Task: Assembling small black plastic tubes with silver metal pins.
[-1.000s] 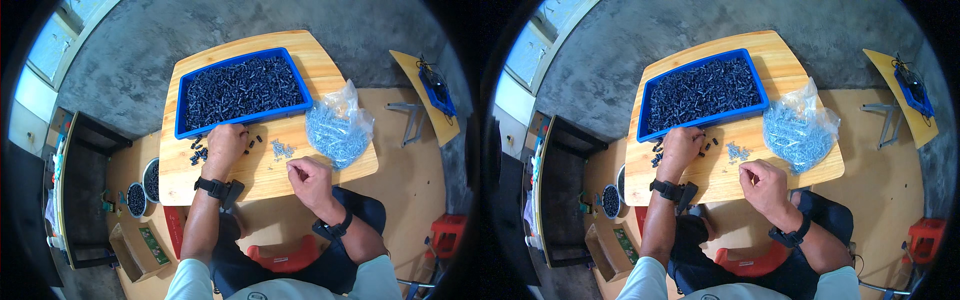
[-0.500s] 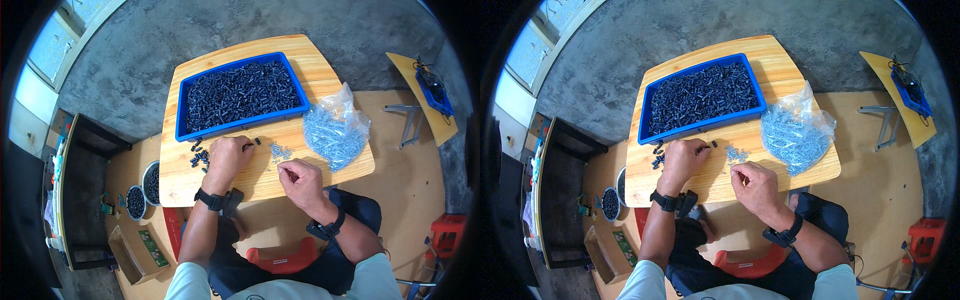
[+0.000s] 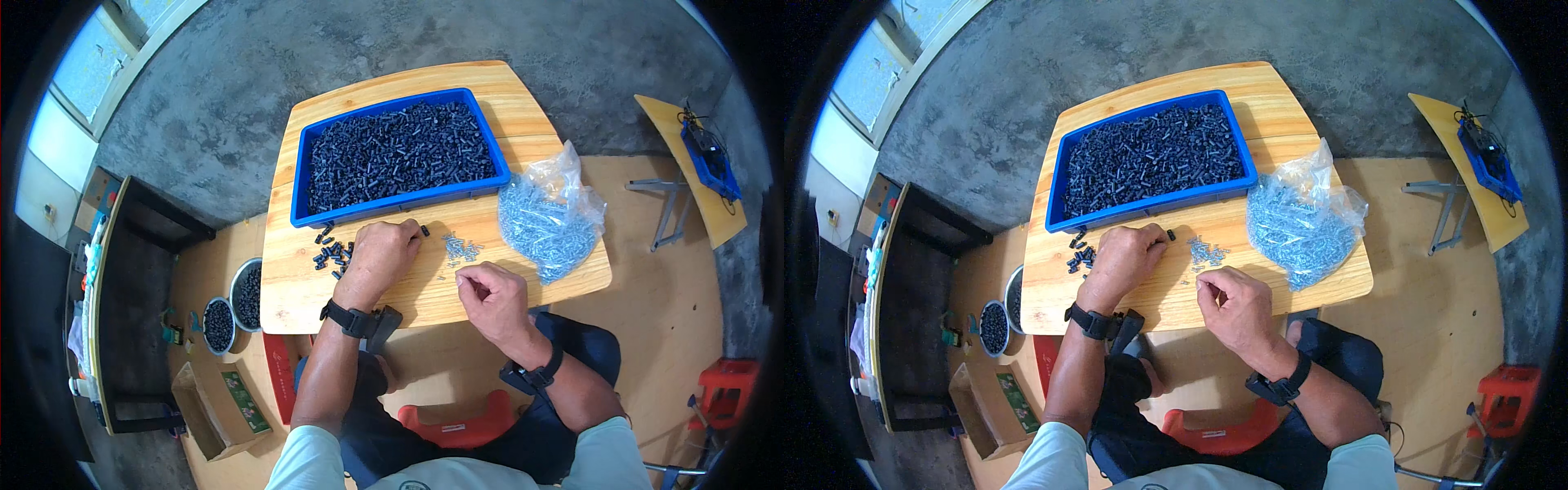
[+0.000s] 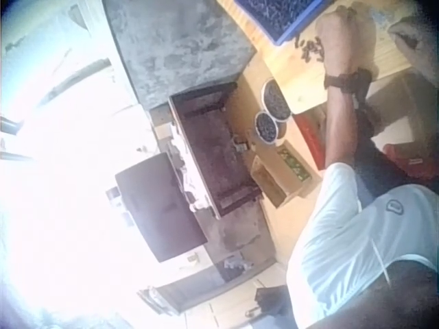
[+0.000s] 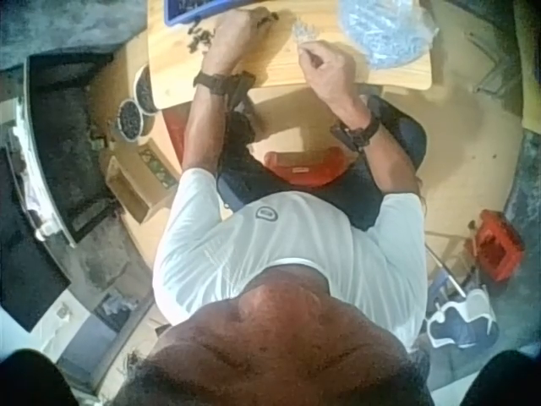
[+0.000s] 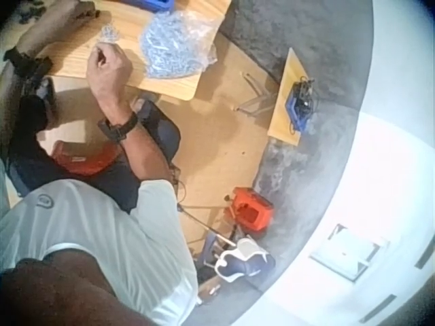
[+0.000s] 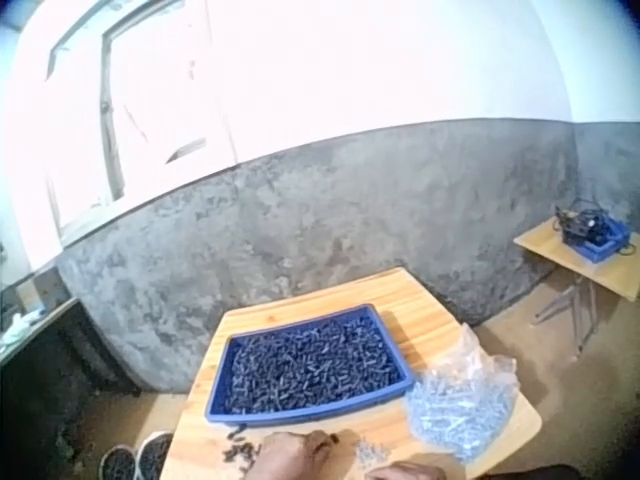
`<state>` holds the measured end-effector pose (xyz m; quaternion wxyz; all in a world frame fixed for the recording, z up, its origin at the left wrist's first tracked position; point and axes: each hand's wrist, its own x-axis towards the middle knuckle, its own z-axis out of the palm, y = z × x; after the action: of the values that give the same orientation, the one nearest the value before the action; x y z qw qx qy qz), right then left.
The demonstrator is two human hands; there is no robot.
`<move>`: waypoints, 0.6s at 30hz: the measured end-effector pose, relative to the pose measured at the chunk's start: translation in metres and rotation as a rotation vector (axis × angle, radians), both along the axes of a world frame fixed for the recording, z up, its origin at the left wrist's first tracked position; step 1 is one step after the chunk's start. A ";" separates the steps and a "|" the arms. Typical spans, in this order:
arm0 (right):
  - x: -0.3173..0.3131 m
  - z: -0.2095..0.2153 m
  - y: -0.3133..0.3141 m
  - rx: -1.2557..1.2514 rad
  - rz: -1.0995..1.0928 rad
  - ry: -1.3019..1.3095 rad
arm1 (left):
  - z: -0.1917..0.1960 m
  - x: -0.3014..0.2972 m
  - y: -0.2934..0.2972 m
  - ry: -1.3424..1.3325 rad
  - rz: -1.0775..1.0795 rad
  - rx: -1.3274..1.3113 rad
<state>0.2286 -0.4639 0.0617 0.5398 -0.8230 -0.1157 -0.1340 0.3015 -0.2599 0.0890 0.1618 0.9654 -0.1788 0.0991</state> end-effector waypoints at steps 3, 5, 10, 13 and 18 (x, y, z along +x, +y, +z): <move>0.000 0.000 0.000 0.014 0.000 -0.002 | -0.002 0.000 0.002 -0.004 -0.013 -0.030; -0.001 0.001 0.000 0.021 0.003 0.019 | 0.000 -0.002 0.004 0.039 -0.072 -0.057; -0.001 0.002 -0.001 0.028 0.002 0.031 | 0.014 -0.016 0.011 0.064 -0.114 -0.149; -0.001 0.000 -0.003 0.036 0.009 0.022 | 0.021 -0.022 0.025 0.096 -0.061 -0.182; -0.002 0.002 0.001 0.025 0.033 0.005 | 0.012 -0.025 0.022 0.006 -0.068 -0.144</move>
<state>0.2263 -0.4634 0.0632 0.5524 -0.8145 -0.1264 -0.1245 0.2770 -0.2382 0.1008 0.2349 0.9449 -0.2033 0.1033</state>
